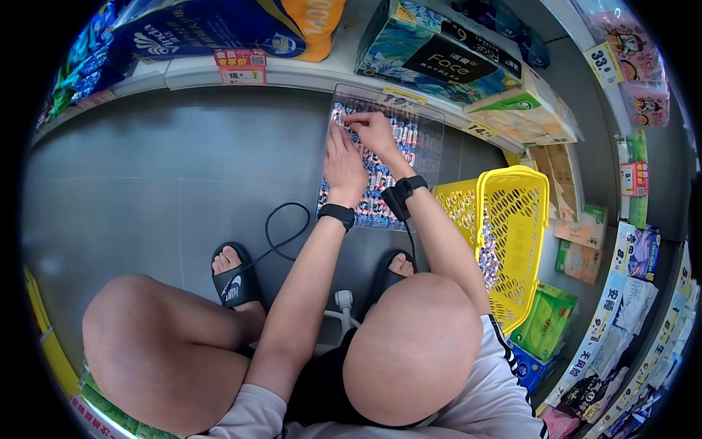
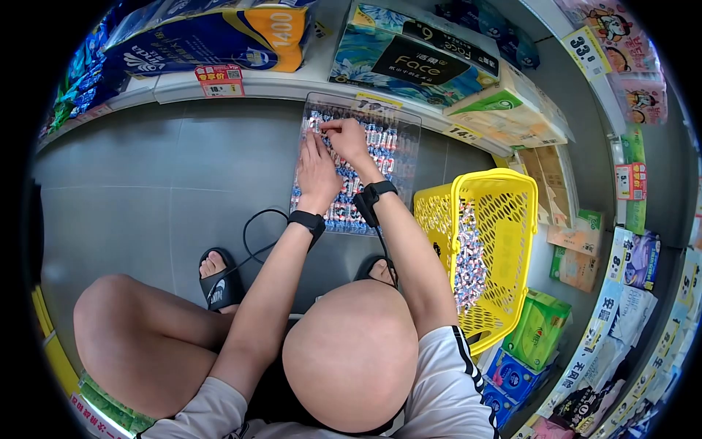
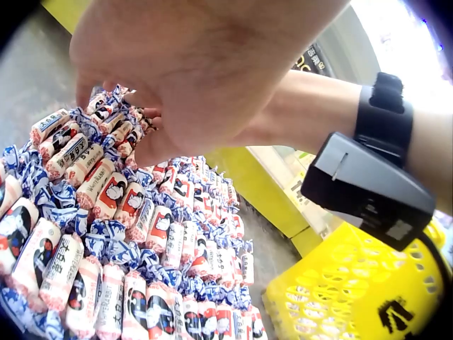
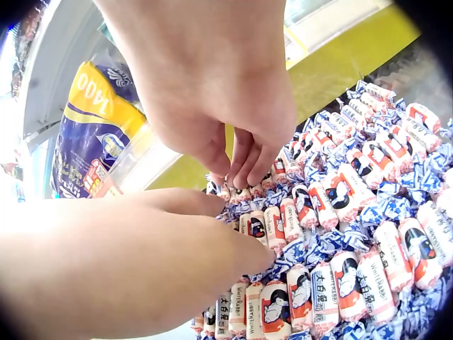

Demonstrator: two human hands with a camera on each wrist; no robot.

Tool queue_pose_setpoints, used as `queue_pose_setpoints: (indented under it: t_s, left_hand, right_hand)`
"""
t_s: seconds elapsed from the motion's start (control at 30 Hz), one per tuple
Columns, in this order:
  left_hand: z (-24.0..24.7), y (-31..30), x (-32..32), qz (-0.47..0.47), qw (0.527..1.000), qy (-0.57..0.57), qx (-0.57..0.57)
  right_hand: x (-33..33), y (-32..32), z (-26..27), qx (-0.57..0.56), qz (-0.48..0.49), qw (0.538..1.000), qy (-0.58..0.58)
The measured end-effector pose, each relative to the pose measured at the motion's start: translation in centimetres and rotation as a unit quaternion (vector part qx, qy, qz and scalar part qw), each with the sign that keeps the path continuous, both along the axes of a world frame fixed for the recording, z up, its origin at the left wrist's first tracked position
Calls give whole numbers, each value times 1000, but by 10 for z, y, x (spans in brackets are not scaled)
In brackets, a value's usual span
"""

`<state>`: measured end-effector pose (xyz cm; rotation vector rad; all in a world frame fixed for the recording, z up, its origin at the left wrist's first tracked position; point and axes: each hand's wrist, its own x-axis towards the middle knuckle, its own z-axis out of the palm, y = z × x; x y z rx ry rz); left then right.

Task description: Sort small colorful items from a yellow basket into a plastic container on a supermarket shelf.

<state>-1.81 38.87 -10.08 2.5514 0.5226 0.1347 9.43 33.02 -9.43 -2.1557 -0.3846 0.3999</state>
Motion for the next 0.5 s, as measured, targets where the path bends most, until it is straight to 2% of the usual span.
queue_pose_setpoints:
  t_s: [0.23,0.3,0.5]
  left_hand:
    - [0,1,-1,-6,1000,2,4]
    - [2,2,-2,-5,1000,-6,4]
    - [5,2,-8,-20,1000,-11,-12]
  right_hand:
    - [-5,0,4,-18,6,1000,23]
    - [-8,2,5,28,7,997,72]
    - [-8,3,6,-5,22,999,46]
